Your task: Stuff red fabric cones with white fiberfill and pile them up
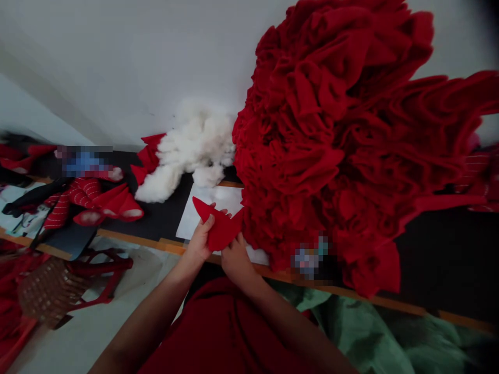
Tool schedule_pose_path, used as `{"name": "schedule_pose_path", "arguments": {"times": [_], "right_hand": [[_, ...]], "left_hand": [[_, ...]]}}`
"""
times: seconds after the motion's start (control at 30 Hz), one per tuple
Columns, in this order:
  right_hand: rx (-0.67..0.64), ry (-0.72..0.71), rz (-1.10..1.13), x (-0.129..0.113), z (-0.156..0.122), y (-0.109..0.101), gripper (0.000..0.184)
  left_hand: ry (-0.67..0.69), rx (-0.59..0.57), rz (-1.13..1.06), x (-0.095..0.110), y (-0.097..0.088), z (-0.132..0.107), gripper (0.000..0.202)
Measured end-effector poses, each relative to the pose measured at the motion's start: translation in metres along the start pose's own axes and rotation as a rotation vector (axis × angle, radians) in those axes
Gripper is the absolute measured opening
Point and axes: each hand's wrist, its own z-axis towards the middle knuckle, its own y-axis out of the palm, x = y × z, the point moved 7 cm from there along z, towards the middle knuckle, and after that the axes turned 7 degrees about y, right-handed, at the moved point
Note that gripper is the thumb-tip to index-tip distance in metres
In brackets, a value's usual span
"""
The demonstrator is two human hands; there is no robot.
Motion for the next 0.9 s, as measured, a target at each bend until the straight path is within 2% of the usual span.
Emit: {"name": "schedule_pose_path", "arguments": {"times": [0.23, 0.4, 0.57, 0.63, 0.73, 0.83, 0.9], "right_hand": [[-0.046, -0.07, 0.075, -0.007, -0.002, -0.008, 0.051], [-0.03, -0.032, 0.042, -0.002, -0.001, -0.007, 0.05], [-0.108, -0.03, 0.107, -0.003, 0.002, -0.013, 0.047], [-0.074, 0.017, 0.149, -0.001, 0.005, -0.023, 0.041], [-0.019, 0.167, 0.197, 0.006, 0.01, -0.031, 0.033], [-0.006, 0.355, 0.219, 0.018, 0.014, -0.024, 0.034], [-0.006, 0.43, 0.221, 0.024, 0.016, -0.018, 0.039]], "left_hand": [[-0.104, 0.116, -0.093, -0.009, -0.002, 0.003, 0.032], [-0.107, 0.122, -0.053, -0.013, 0.001, 0.0, 0.038], [-0.148, 0.19, -0.01, -0.015, -0.008, 0.0, 0.037], [-0.149, 0.232, 0.007, -0.013, -0.012, 0.002, 0.038], [-0.132, 0.259, 0.018, -0.011, -0.013, 0.003, 0.038], [-0.048, 0.233, 0.01, -0.01, -0.007, 0.003, 0.038], [0.017, 0.179, 0.002, -0.009, 0.001, 0.003, 0.039]]}}
